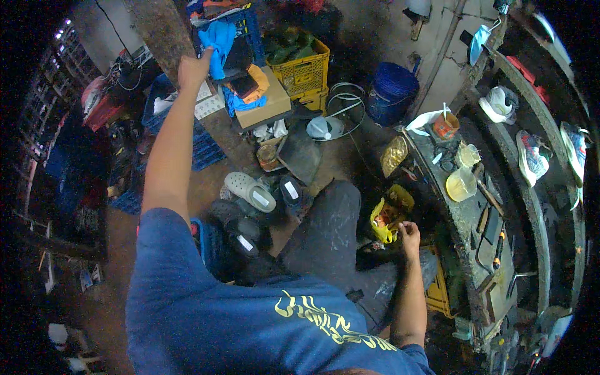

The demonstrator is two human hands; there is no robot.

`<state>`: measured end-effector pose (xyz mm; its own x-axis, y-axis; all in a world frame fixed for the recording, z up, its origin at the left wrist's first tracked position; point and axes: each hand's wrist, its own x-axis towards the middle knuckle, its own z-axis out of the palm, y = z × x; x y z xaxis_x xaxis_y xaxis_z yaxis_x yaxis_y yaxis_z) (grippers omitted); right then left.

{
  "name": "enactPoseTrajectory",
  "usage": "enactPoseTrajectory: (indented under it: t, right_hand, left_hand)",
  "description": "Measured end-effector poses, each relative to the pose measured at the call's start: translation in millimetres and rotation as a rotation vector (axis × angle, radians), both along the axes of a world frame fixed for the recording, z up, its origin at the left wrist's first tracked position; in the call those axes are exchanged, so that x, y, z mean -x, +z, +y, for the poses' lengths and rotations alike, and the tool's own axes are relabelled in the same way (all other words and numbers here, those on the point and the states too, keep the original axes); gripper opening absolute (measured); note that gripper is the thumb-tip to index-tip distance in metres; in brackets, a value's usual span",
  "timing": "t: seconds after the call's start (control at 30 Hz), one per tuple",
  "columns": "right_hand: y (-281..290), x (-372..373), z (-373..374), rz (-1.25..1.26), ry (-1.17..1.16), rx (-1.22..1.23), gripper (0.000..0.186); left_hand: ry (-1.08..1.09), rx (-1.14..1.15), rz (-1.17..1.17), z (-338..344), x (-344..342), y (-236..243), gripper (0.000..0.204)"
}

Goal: The person holds a white sneaker and uses a small white tool to scrape and clean the upper mesh and side panels. They repeatedly dip the tool into a small container of liquid and continue cleaning the shoe surface. The person places the shoe on a shelf and then handles a small plastic bag and a blue cloth.

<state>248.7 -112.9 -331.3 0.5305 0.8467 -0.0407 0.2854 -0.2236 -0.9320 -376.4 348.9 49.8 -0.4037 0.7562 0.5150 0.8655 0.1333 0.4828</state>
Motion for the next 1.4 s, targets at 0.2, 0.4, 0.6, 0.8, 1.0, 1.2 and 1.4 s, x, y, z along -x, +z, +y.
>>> enactPoseTrajectory:
  t: [0.2,0.4,0.6,0.8,1.0,1.2,1.4]
  right_hand:
    - [-11,-10,-6,-0.118,-0.034,0.072,0.021]
    - [-13,-8,-4,-0.160,0.054,0.067,0.015]
    - [91,47,13,-0.088,0.049,-0.195,0.017]
    - [291,140,27,-0.062,0.313,-0.459,0.029]
    - [365,224,22,-0.113,0.414,-0.652,0.065]
    - [359,204,9,-0.246,0.097,-0.518,0.017]
    - [287,257,-23,0.910,0.267,-0.320,0.032]
  left_hand:
    - [0.111,0.093,-0.032,30,-11,-27,0.068]
    - [-0.133,-0.438,-0.148,21,-26,33,0.046]
    - [-0.701,-0.498,-0.602,-97,-63,119,0.039]
    - [-0.876,-0.143,-0.630,-223,-115,119,0.029]
    - [-1.200,0.403,-0.361,-314,-184,69,0.028]
    - [-1.288,0.422,-0.283,-348,-201,67,0.029]
    - [-1.682,0.243,0.125,-399,-221,54,0.029]
